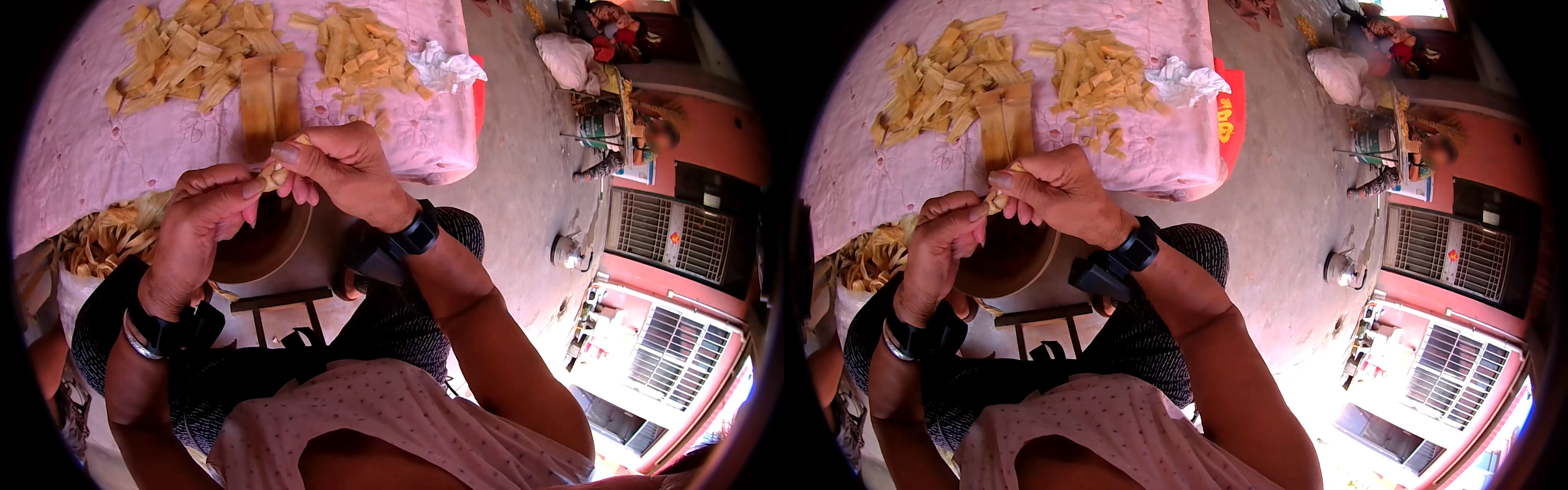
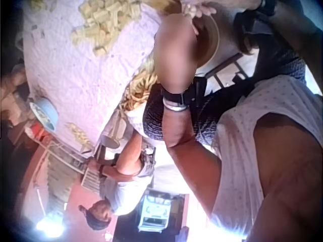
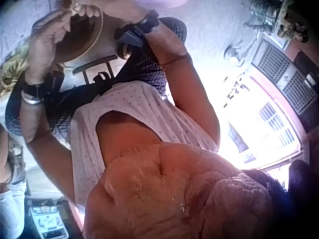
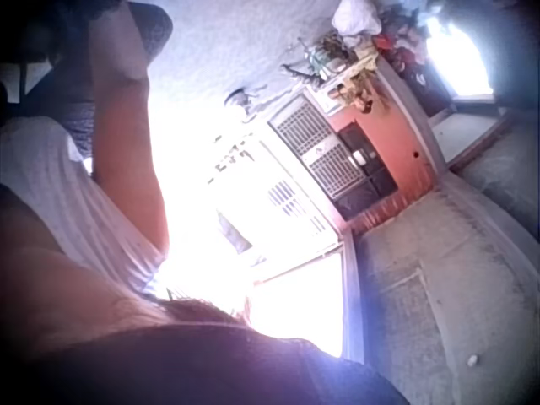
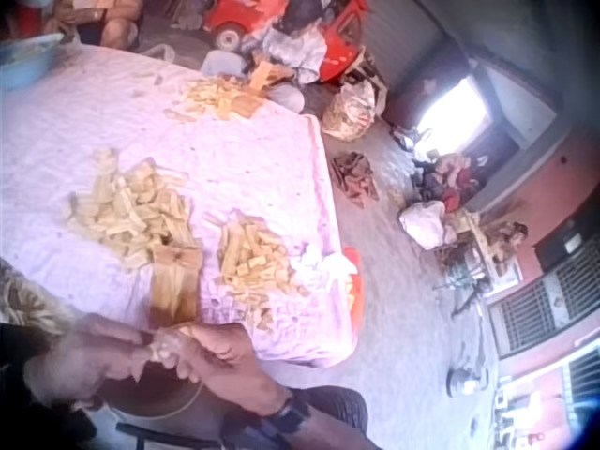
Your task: The person picks up thin strips of material from a bucket and folds them around a central piece on a wooden block by hand, repeating the process with multiple strips.
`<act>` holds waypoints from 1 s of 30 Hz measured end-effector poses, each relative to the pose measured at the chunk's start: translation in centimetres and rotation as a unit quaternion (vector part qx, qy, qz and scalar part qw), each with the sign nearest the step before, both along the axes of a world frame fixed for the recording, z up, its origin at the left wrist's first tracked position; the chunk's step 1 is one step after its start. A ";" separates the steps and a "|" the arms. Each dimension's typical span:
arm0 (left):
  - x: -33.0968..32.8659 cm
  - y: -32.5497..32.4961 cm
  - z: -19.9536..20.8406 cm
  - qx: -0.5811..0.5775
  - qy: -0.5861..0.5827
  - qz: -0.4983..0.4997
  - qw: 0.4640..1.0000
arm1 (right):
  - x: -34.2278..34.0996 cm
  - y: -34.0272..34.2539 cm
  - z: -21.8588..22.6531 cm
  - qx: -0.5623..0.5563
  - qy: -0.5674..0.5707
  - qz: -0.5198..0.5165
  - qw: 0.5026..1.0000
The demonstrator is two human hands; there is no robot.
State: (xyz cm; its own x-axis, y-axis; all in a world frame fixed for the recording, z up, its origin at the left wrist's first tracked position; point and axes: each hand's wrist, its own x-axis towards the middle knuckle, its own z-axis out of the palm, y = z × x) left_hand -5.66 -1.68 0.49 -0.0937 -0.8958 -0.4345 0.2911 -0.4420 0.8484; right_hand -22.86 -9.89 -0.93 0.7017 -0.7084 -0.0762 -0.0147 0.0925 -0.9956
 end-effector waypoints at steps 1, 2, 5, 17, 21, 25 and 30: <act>0.4 0.1 -0.4 0.001 0.021 -0.006 1.000 | 0.1 0.0 0.0 -0.001 0.000 0.001 1.000; 0.7 0.2 -0.6 0.001 0.043 -0.013 0.999 | 0.1 0.0 -0.2 0.013 0.004 0.012 1.000; 0.6 0.3 -0.5 0.015 0.033 -0.007 0.999 | 0.4 0.1 0.2 0.039 -0.024 0.045 0.998; 1.2 0.3 -0.6 0.000 -0.002 -0.009 1.000 | 0.2 0.4 0.2 -0.100 -0.022 0.051 0.993; 1.7 0.1 -0.8 0.008 0.008 -0.041 0.999 | 0.0 0.8 0.2 -0.036 -0.025 0.021 0.999; 1.6 0.2 -0.9 0.014 0.027 0.002 1.000 | -0.3 0.6 0.0 -0.069 -0.026 0.020 0.997; 2.1 0.0 -0.9 -0.008 0.034 0.026 0.999 | -0.7 0.2 0.2 -0.036 -0.050 0.001 0.998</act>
State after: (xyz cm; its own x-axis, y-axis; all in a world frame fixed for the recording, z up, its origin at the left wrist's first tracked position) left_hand -3.53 -1.67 -0.37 -0.0746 -0.9069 -0.4147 0.3702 -0.4113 0.8329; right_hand -23.59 -9.67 -0.76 0.7053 -0.7075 0.0446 0.0842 0.0211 -0.9962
